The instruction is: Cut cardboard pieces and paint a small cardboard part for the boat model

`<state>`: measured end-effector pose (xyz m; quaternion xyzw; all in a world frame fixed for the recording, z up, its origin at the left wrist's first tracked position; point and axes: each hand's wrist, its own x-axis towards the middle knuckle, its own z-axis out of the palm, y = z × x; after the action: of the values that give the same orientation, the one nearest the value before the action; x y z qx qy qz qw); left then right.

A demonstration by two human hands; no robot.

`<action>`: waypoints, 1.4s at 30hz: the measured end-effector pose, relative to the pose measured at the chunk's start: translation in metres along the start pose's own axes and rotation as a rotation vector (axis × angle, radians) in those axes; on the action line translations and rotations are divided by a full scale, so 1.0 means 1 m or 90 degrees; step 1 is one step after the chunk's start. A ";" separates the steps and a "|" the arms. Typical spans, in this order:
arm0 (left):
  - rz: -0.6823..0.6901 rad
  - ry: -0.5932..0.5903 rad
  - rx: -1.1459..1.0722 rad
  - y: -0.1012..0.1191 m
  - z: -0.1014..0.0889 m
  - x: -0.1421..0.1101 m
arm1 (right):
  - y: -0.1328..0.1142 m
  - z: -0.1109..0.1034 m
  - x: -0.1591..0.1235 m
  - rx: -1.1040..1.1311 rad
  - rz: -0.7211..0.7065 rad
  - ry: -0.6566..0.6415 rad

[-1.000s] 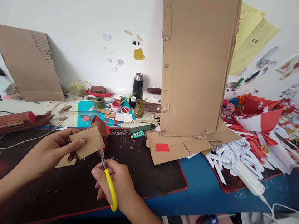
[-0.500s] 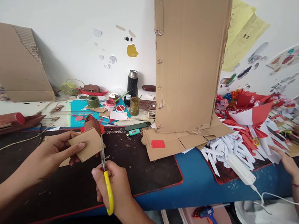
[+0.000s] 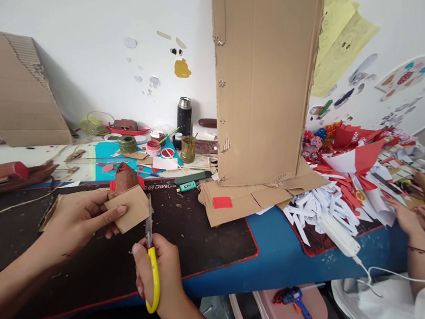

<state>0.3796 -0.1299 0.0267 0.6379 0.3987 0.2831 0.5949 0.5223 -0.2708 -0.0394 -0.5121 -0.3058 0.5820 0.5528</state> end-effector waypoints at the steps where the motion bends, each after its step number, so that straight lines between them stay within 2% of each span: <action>1: -0.002 0.001 -0.009 -0.002 0.002 0.000 | 0.002 0.000 -0.001 0.010 -0.001 0.002; 8: -0.025 -0.038 -0.048 -0.010 0.016 0.001 | 0.011 -0.003 -0.004 0.040 -0.010 0.037; 12: 0.010 0.013 -0.054 -0.012 0.009 0.005 | 0.008 -0.017 -0.007 0.050 -0.012 0.023; 16: 0.003 0.061 -0.039 -0.003 -0.009 0.014 | 0.002 -0.039 -0.008 -0.003 0.008 -0.050; 19: 0.007 0.055 -0.029 0.009 -0.022 0.022 | -0.005 -0.052 -0.008 -0.057 0.010 -0.128; 22: 0.045 0.047 0.009 0.020 -0.032 0.029 | -0.012 -0.059 -0.009 -0.121 0.005 -0.195; 26: 0.071 0.007 0.078 0.027 -0.044 0.034 | -0.019 -0.059 -0.006 -0.198 -0.021 -0.202; 29: 0.087 -0.004 0.088 0.028 -0.047 0.036 | -0.025 -0.054 -0.002 -0.232 -0.005 -0.186; 37: 0.026 -0.017 0.006 0.024 -0.038 0.036 | -0.030 -0.036 0.004 -0.285 -0.075 -0.146; 42: 0.004 -0.058 0.017 0.019 -0.034 0.032 | -0.032 -0.031 0.006 -0.328 -0.097 -0.140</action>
<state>0.3716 -0.0841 0.0461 0.6595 0.3731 0.2500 0.6028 0.5627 -0.2653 -0.0206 -0.5450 -0.5395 0.4939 0.4099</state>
